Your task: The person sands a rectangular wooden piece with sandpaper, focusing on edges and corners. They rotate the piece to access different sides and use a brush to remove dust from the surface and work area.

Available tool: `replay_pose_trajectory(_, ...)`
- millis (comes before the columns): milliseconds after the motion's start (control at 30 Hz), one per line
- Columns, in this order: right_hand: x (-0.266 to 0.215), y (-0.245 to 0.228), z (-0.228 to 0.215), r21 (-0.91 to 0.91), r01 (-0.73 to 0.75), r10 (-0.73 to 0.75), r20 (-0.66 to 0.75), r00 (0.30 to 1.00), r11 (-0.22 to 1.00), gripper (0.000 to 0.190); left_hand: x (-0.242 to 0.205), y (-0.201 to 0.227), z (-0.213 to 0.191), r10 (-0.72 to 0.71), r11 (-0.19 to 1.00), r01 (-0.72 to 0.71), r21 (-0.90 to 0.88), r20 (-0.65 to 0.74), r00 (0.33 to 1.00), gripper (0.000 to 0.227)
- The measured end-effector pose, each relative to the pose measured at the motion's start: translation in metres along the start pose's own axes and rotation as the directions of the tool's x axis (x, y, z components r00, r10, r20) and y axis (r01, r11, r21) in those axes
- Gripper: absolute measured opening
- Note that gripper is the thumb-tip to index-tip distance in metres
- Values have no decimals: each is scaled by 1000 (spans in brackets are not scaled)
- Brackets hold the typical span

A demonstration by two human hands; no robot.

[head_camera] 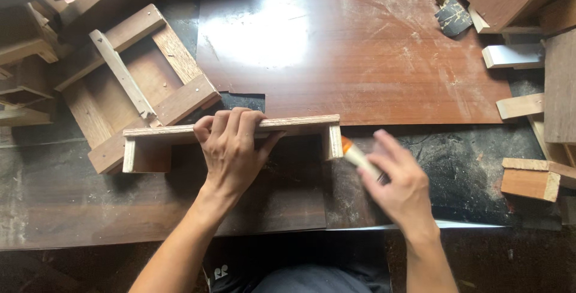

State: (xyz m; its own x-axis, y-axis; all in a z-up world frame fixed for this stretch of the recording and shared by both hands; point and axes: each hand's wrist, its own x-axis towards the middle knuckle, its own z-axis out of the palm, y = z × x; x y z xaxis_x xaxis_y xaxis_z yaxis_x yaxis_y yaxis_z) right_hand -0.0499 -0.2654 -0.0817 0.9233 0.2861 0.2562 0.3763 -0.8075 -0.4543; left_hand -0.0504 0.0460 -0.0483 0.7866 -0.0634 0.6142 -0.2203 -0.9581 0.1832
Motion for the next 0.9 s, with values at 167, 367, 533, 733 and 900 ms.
replay_pose_trajectory(167,8,-3,11,5,31,-29,-215,976,1000,49,8,8,-7,-1,999,-4,43,107,994,43)
replay_pose_trajectory(367,9,-11,15,162,84,-14,-389,921,983,40,15,31,0,136,990,-142,16,180,974,40)
replay_pose_trajectory(533,15,-11,11,151,-68,100,-218,971,986,41,30,44,12,207,978,-202,-43,210,956,37)
replay_pose_trajectory(733,17,-21,5,117,11,27,-318,948,993,18,47,46,12,193,980,-158,-118,423,885,25)
replay_pose_trajectory(900,19,-34,-5,278,84,15,-339,941,957,15,49,45,10,195,980,-159,-122,381,904,24)
